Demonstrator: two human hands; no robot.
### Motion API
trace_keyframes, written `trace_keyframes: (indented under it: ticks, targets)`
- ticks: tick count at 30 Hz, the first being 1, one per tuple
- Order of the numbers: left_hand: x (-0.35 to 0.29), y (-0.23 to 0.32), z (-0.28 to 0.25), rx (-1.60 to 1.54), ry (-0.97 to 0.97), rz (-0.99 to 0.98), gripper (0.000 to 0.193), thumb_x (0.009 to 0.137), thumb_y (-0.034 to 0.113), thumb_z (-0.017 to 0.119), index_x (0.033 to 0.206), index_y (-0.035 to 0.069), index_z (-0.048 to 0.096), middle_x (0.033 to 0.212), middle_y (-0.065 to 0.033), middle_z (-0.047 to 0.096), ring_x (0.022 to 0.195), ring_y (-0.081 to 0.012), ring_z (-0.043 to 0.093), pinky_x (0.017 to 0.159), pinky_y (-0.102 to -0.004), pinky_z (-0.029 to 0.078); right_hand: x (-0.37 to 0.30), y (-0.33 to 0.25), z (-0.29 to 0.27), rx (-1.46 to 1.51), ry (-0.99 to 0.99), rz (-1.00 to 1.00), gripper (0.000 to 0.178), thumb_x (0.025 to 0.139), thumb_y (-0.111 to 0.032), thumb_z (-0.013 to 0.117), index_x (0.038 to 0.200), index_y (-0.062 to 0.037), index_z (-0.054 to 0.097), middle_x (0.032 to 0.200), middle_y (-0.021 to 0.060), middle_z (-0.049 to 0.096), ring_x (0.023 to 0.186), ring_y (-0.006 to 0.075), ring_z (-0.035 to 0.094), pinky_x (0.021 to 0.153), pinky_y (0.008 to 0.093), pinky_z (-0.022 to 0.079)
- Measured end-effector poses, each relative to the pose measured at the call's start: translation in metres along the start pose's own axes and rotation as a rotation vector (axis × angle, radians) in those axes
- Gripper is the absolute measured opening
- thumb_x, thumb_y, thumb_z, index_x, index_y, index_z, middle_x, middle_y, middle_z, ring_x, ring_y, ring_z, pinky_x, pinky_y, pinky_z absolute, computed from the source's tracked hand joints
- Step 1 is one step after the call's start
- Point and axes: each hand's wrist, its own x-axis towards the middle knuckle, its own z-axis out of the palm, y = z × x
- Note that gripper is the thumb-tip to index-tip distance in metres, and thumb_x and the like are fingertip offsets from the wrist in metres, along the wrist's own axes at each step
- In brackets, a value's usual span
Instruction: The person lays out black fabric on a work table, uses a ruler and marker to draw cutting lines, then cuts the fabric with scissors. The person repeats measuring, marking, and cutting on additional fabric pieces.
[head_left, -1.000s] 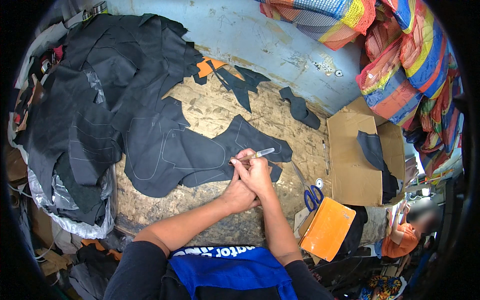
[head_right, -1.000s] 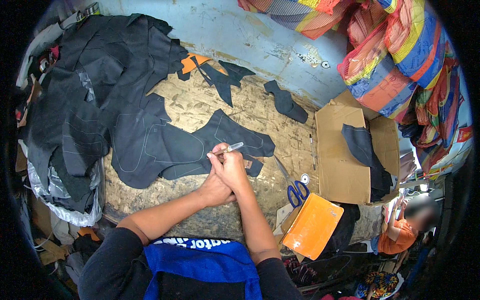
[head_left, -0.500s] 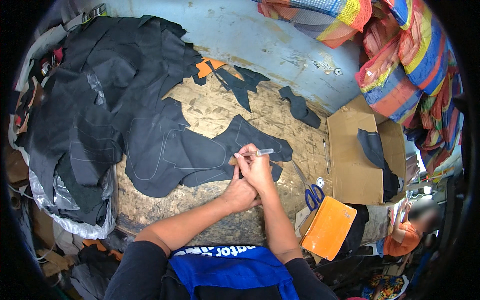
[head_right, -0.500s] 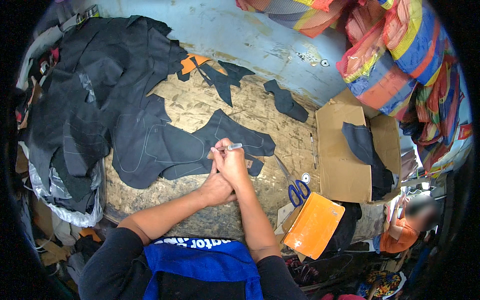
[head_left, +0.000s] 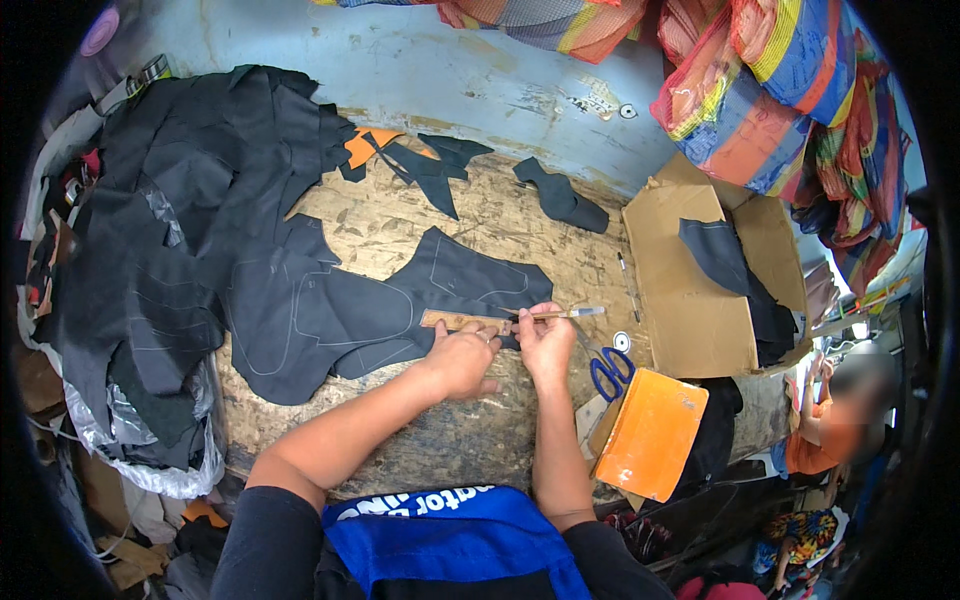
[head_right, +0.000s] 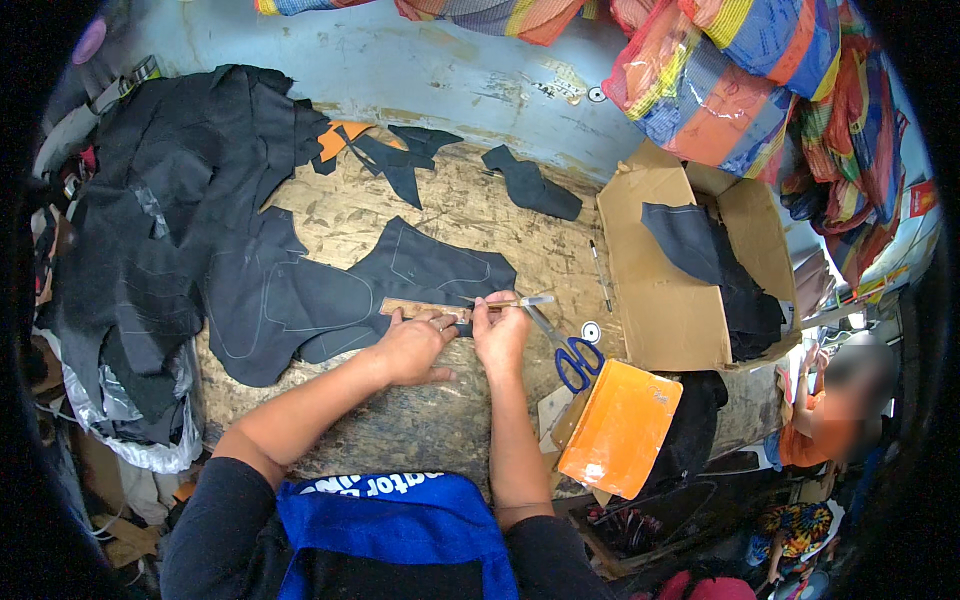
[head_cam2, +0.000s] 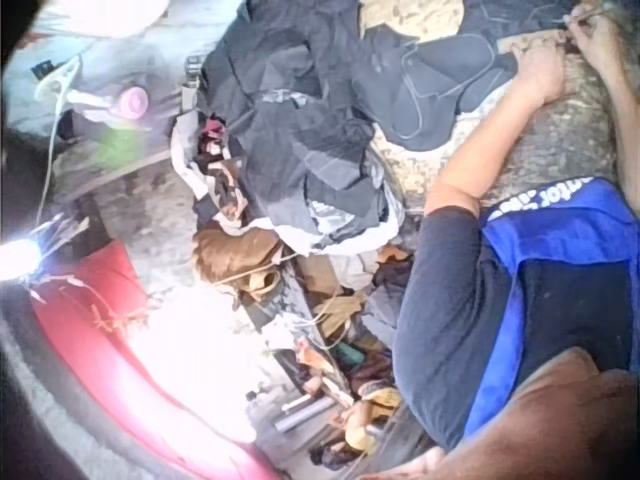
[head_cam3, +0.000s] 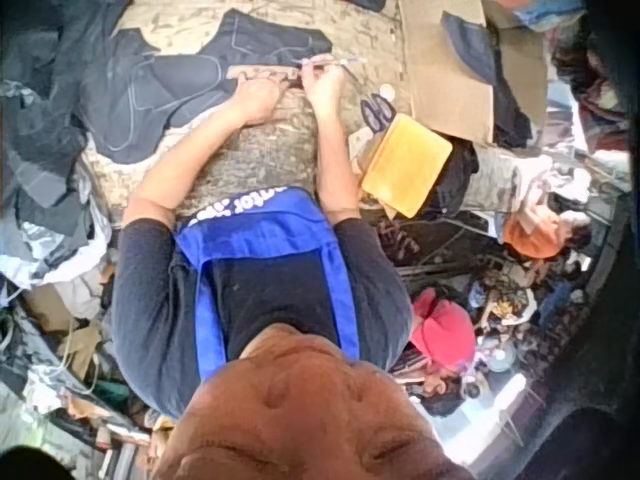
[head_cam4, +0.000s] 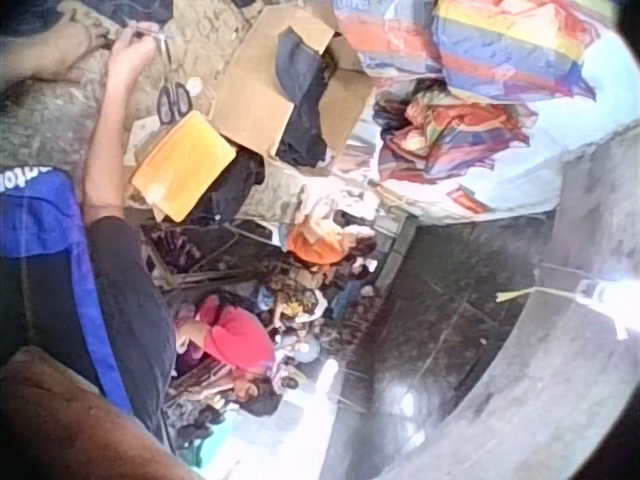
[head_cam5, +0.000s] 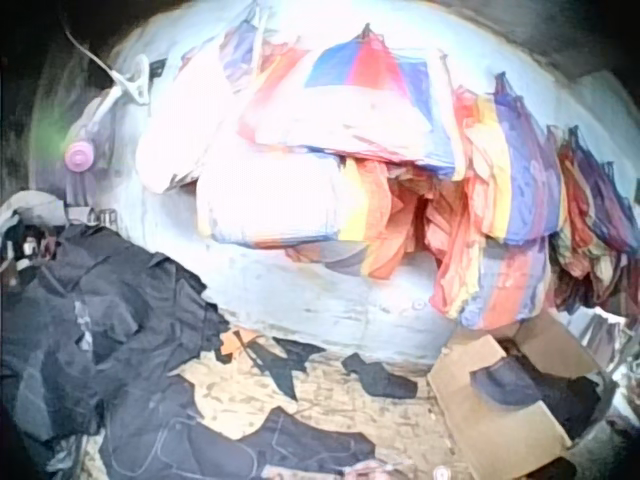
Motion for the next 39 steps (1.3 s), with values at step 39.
trace_keyframes:
  ticks: [39]
  targets:
    - [0.06,-0.046,-0.061,-0.474,-0.562,-0.05,0.086,0.087,0.073,0.019,0.143,0.009,0.03,0.129,-0.011,0.056,0.12,-0.0289,0.051,0.095,-0.0501,0.042,-0.017,-0.011,-0.013,0.111,0.168,-0.067,0.011,0.087,-0.008,0.059,0.084,0.0025,0.058,0.073,0.0081,0.065,0.065,0.0111,0.062,0.059,0.0239,0.048]
